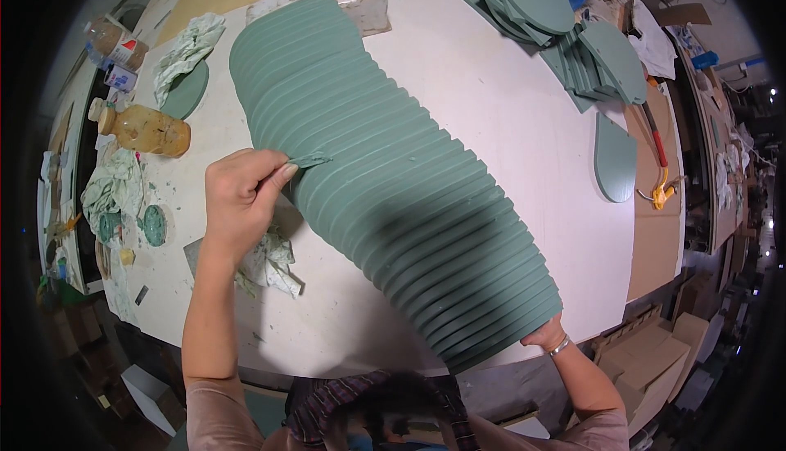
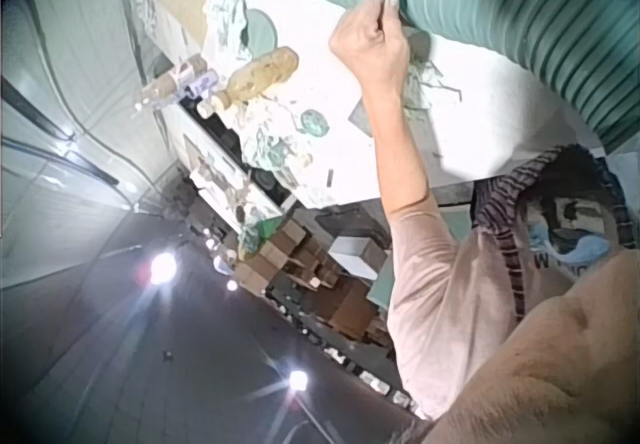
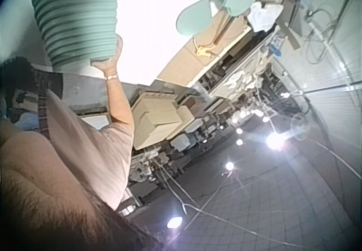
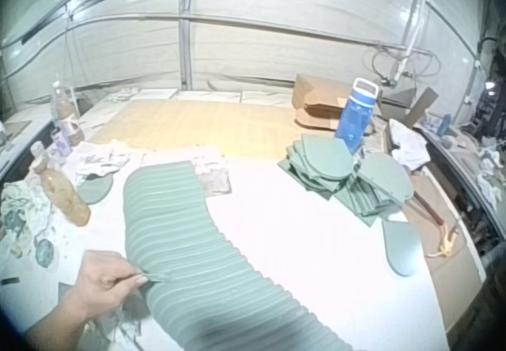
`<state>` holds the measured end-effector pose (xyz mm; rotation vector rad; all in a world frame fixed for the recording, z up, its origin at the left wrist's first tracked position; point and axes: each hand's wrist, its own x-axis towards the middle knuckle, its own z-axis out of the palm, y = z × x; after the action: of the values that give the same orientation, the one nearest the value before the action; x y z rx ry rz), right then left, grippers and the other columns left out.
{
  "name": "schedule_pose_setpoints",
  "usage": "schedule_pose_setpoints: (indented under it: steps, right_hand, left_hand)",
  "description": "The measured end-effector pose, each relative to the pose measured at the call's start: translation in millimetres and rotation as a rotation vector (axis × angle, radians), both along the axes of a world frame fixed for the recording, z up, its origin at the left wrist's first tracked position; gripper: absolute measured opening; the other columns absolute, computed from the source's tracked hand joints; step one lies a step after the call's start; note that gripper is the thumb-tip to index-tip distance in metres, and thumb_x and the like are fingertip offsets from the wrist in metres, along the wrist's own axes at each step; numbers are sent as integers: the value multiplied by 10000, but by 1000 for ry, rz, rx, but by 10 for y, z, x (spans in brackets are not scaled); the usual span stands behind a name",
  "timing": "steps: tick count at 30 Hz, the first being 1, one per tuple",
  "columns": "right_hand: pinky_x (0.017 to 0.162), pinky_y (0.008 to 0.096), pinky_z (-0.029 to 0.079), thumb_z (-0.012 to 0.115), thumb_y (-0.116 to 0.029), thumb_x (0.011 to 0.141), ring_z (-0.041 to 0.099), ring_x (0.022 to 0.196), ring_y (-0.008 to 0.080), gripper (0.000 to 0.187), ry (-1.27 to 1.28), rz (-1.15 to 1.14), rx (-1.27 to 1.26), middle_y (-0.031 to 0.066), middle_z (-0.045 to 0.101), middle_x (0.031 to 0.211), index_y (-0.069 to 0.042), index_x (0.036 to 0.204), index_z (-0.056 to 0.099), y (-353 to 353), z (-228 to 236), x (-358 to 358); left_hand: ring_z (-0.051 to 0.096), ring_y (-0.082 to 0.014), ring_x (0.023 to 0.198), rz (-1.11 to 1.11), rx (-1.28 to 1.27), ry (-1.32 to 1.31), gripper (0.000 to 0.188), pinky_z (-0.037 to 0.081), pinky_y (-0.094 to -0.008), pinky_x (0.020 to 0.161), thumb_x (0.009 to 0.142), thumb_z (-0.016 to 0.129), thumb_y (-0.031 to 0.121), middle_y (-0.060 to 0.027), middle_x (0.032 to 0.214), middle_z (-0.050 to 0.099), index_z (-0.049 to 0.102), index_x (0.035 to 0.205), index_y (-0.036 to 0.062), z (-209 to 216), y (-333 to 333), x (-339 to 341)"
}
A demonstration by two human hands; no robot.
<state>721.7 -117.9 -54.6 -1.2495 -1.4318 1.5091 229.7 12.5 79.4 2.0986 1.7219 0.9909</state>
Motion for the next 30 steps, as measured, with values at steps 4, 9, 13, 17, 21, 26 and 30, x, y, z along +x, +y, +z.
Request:
schedule_pose_setpoints:
  steps: [4, 9, 13, 17, 21, 26, 30]
  right_hand:
    - [992, 369, 485, 998, -493, 384, 588, 1141, 217, 1245, 4, 11, -3, 83, 582, 1224, -4, 1347, 380, 10, 13, -10]
    - [990, 368, 487, 998, -490, 388, 586, 1143, 216, 1228, -49, 62, 70, 81, 571, 1231, -9, 1341, 390, 29, -5, 10]
    - [988, 369, 489, 1002, -475, 381, 583, 1140, 213, 1198, -56, 85, 95, 77, 562, 1227, -10, 1318, 419, 64, 14, -9]
    - [989, 368, 492, 1006, -448, 370, 585, 1129, 213, 1202, -105, 116, 93, 76, 555, 1232, -7, 1320, 415, 78, 44, 13]
    - [971, 366, 491, 974, -463, 381, 573, 1107, 222, 1076, -155, 90, 132, 82, 557, 1221, -24, 1254, 525, 93, 82, -44]
    - [946, 387, 480, 909, -489, 372, 547, 1100, 258, 880, -283, 118, 243, 92, 583, 1185, -64, 1105, 670, 132, 150, -82]
    - [949, 398, 470, 872, -499, 349, 532, 1110, 276, 862, -306, 84, 214, 83, 616, 1168, -77, 1078, 691, 140, 203, -104]
  left_hand:
    - [511, -212, 561, 15, 25, 27, 116, 396, -317, 547, 827, 695, 53, -114, 638, 559, 639, 796, -43, 10, 52, 41]
    - [523, -260, 541, -25, -4, 19, 87, 412, -346, 537, 799, 708, 41, -121, 608, 562, 650, 765, -14, 82, 156, 148]
    - [515, -270, 535, -6, -38, 61, 93, 406, -354, 533, 798, 715, 60, -120, 590, 537, 651, 762, 3, 80, 238, 178]
    - [514, -272, 530, -25, -33, 34, 102, 404, -354, 526, 797, 723, 72, -122, 591, 540, 654, 765, 5, 101, 290, 232]
    - [500, -243, 531, -67, -53, 76, 131, 394, -332, 527, 817, 714, 74, -122, 603, 540, 636, 780, -24, 111, 331, 260]
    - [478, -213, 531, -62, -87, 68, 155, 386, -315, 532, 837, 704, 71, -124, 615, 534, 621, 796, -54, 134, 351, 305]
    - [486, -208, 533, -42, -78, 85, 148, 393, -312, 536, 837, 705, 70, -128, 617, 541, 627, 803, -51, 141, 355, 321]
